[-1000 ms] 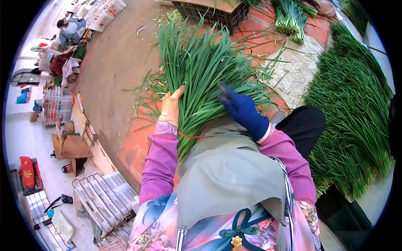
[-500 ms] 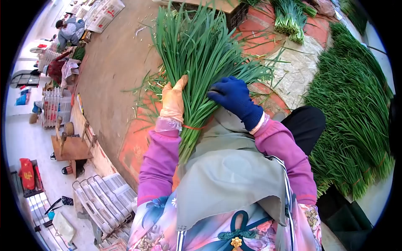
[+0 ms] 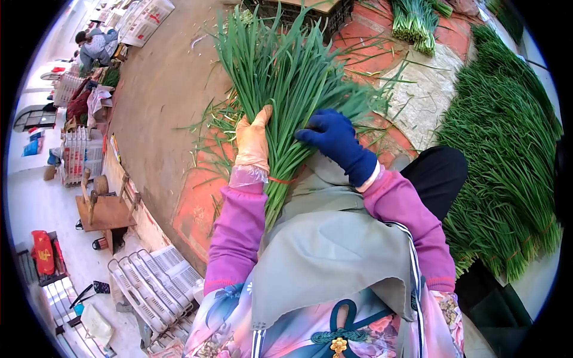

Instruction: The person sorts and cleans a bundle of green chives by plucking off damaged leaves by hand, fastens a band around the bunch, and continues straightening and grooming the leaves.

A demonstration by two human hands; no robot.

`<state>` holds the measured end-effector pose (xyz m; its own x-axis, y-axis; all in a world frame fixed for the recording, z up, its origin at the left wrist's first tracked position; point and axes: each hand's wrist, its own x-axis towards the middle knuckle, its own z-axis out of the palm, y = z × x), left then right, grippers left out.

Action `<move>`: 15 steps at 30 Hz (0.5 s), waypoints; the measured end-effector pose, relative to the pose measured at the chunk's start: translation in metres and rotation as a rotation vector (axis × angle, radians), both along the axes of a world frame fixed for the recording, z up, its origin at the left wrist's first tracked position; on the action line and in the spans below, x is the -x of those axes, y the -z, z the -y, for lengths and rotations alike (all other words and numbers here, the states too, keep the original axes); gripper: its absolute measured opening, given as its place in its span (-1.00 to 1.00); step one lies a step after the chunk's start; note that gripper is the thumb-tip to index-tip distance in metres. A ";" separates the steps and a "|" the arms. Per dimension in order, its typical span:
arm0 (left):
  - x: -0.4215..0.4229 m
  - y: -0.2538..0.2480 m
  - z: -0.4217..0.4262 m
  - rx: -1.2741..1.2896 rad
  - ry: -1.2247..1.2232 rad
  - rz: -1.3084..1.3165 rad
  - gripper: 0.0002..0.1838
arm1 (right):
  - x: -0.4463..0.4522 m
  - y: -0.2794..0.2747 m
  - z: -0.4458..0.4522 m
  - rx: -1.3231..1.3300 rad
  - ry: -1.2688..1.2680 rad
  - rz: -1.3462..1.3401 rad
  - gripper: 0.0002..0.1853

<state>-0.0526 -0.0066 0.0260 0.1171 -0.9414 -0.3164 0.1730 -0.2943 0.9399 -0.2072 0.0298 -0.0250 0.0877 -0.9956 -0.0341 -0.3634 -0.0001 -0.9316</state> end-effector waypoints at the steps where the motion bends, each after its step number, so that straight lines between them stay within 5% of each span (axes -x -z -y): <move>1: 0.000 0.001 0.000 0.015 0.006 -0.006 -0.67 | -0.002 -0.004 -0.002 0.254 0.054 -0.187 -0.70; 4: 0.000 0.010 0.005 0.073 0.021 -0.023 -0.69 | -0.016 -0.010 -0.001 0.640 0.138 -0.420 -0.84; 8: -0.001 0.028 0.011 0.074 0.045 -0.051 -0.74 | -0.073 -0.028 -0.058 1.064 -0.460 -0.408 -0.92; 11: 0.001 0.025 0.012 0.039 0.036 -0.082 -0.76 | -0.088 -0.070 -0.079 1.112 -0.555 0.007 -0.89; 13: -0.001 0.021 0.010 0.026 0.035 -0.060 -0.75 | -0.076 -0.071 -0.076 0.913 -0.788 -0.010 -0.89; 15: -0.001 0.012 0.007 -0.040 0.044 -0.111 -0.77 | -0.060 -0.058 -0.072 0.761 -0.759 -0.153 -0.87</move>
<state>-0.0513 -0.0131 0.0138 0.0380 -0.9314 -0.3621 0.2609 -0.3405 0.9033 -0.1475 0.1022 0.0332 0.7368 -0.4484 0.5060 -0.1376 -0.8322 -0.5371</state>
